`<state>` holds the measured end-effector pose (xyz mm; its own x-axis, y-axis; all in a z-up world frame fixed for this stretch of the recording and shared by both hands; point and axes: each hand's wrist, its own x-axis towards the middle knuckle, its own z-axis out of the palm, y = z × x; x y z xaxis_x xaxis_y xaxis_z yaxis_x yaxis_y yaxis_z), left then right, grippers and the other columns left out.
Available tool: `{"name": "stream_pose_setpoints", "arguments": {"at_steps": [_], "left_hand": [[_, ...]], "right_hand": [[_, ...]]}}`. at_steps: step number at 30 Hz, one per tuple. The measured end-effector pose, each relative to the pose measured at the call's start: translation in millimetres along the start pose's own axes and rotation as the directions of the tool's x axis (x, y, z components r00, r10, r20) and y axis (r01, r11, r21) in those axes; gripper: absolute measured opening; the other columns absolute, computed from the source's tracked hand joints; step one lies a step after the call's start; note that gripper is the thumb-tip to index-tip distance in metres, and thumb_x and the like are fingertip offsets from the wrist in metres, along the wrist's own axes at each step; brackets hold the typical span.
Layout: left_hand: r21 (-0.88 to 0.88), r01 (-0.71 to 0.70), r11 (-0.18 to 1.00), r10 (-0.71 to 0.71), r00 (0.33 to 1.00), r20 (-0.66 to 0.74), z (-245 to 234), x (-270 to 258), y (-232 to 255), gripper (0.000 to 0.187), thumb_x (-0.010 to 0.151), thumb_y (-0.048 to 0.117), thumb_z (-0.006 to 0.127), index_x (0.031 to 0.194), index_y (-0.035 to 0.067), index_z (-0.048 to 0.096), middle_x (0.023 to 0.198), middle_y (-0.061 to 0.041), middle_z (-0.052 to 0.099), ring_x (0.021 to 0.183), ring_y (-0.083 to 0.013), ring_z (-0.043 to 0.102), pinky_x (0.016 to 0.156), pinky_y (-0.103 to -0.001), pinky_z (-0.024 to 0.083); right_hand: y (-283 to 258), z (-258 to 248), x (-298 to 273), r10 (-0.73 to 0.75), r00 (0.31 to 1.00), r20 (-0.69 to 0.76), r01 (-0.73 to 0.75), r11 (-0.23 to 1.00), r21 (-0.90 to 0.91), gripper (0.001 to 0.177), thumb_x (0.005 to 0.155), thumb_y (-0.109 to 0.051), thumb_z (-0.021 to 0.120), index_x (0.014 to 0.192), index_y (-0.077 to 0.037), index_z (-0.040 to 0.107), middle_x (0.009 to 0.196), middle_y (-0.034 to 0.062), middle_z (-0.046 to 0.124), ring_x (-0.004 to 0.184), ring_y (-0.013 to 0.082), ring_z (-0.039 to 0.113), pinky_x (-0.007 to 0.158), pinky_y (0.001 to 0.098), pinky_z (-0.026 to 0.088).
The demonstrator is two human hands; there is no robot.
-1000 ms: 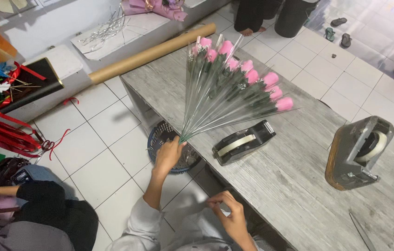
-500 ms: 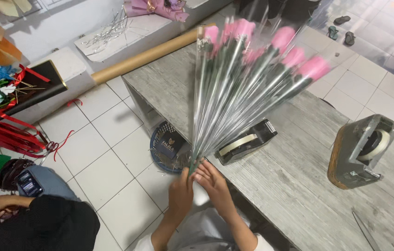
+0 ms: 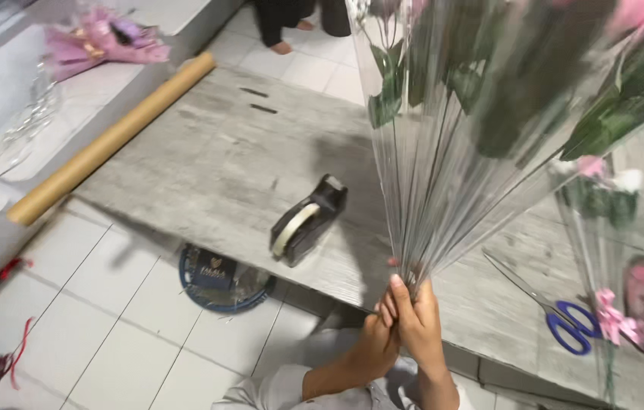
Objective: The person wraps individual pink roses in clear cellophane and ties a pink ribbon around the base of each stem. They repeat this process for several flowers, arranging the finished wrapped roses on the table.
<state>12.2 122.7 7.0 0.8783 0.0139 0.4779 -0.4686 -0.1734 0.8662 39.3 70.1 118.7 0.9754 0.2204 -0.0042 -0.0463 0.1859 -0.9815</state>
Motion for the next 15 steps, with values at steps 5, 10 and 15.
{"name": "stream_pose_setpoints", "arguments": {"at_steps": [5,10,15], "left_hand": [[-0.306,0.181,0.935,-0.148,0.981,0.128,68,-16,-18,0.02,0.091,0.016,0.037,0.083,0.0,0.048,0.059,-0.01,0.047,0.048,-0.0165,0.043,0.046,-0.033,0.033],[-0.51,0.514,0.689,-0.462,0.855,0.238,115,-38,-50,0.043,0.084,0.007,0.036,0.041,0.007,0.041,0.035,-0.006,0.041,0.031,-0.0101,0.039,0.032,-0.023,0.028],[-0.41,0.706,0.578,-0.701,0.686,0.194,112,-19,-44,0.042,0.085,0.032,0.04,0.121,0.012,0.045,0.1,-0.007,0.06,0.09,-0.0135,0.057,0.071,-0.028,0.046]], "right_hand": [[10,-58,-5,0.053,0.965,-0.257,-0.127,0.951,-0.281,0.023,0.089,-0.02,0.041,0.104,-0.006,0.051,0.045,0.0021,0.033,0.035,0.0121,0.038,0.043,0.0267,0.043],[24,-90,4,0.078,0.96,-0.268,-0.229,0.771,-0.594,0.027,0.087,-0.03,0.039,0.102,-0.011,0.049,0.097,0.0071,0.066,0.093,0.0224,0.061,0.08,0.0285,0.04],[43,-105,17,0.237,0.941,-0.242,-0.338,0.612,-0.715,0.04,0.081,-0.028,0.047,0.119,-0.015,0.041,0.078,0.0166,0.061,0.076,0.0325,0.058,0.068,0.035,0.039]]}}
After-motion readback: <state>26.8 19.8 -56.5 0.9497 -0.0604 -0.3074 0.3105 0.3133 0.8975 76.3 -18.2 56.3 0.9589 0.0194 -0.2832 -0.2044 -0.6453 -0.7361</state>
